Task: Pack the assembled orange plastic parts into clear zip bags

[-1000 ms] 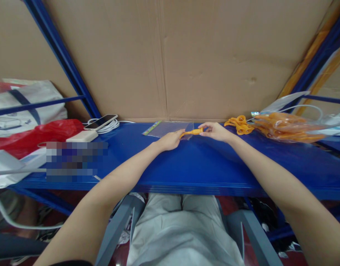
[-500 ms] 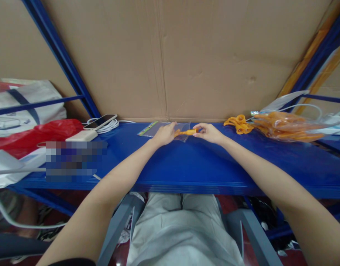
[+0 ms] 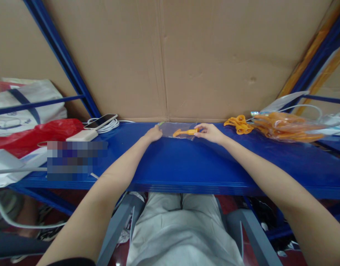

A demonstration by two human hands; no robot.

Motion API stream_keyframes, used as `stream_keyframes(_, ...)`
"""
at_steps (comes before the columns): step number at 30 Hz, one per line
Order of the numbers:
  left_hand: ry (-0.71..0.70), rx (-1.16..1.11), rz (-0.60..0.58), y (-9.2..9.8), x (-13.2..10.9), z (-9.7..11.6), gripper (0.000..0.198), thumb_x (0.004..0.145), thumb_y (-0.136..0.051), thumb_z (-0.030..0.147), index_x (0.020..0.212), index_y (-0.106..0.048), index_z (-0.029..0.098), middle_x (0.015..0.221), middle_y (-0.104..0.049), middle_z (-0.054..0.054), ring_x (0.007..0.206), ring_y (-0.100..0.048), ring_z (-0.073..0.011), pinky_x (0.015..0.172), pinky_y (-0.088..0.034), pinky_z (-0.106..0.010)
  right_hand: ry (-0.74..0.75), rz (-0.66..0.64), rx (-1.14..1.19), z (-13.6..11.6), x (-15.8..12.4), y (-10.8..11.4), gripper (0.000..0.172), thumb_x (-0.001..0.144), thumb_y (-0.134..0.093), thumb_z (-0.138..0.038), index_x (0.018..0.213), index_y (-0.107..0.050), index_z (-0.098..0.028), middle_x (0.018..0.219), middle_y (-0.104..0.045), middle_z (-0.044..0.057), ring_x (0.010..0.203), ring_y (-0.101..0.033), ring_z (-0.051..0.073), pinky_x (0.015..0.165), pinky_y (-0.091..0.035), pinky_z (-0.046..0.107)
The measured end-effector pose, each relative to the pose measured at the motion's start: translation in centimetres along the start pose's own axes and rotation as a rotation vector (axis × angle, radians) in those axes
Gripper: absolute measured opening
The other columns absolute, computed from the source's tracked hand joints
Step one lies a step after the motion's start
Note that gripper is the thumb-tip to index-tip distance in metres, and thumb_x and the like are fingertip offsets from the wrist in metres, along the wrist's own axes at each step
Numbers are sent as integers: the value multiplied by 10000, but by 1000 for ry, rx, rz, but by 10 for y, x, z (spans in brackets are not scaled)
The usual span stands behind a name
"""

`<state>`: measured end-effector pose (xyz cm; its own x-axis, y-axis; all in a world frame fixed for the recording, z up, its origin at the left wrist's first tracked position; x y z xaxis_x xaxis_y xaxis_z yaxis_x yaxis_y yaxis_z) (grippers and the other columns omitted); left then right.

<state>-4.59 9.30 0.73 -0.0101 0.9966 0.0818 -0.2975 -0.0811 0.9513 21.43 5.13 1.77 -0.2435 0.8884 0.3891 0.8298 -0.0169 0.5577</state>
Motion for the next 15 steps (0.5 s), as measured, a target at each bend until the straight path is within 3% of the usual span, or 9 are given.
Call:
stream_keyframes(7,-109,-58,-11,-3,0,13,490,971,-380,318,1395,-522,117,1338,-646,-181,1261,-606,-294,1031,-454,-346,-77,4,46,14,0,-1,326,721,-828,-308,981,-712,-149,845,-737,68,692,-682,158,701,-578,296)
stream_keyframes(15,-170,-158,-14,-4,2,18,500,958,-390,281,1397,-534,89,1403,-601,-168,1339,-537,-280,1097,-398,-339,-126,-27,-69,17,2,3,239,703,-809,-259,905,-759,-143,845,-747,63,749,-687,184,743,-576,325)
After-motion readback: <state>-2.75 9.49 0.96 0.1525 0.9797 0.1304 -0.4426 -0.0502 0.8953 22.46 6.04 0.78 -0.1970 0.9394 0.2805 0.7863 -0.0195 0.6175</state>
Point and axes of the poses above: each hand's wrist, its own x-axis towards the middle knuckle, its own y-axis out of the back of the hand, z = x × y, the point moved 8 cm from there along x, towards the middle knuckle
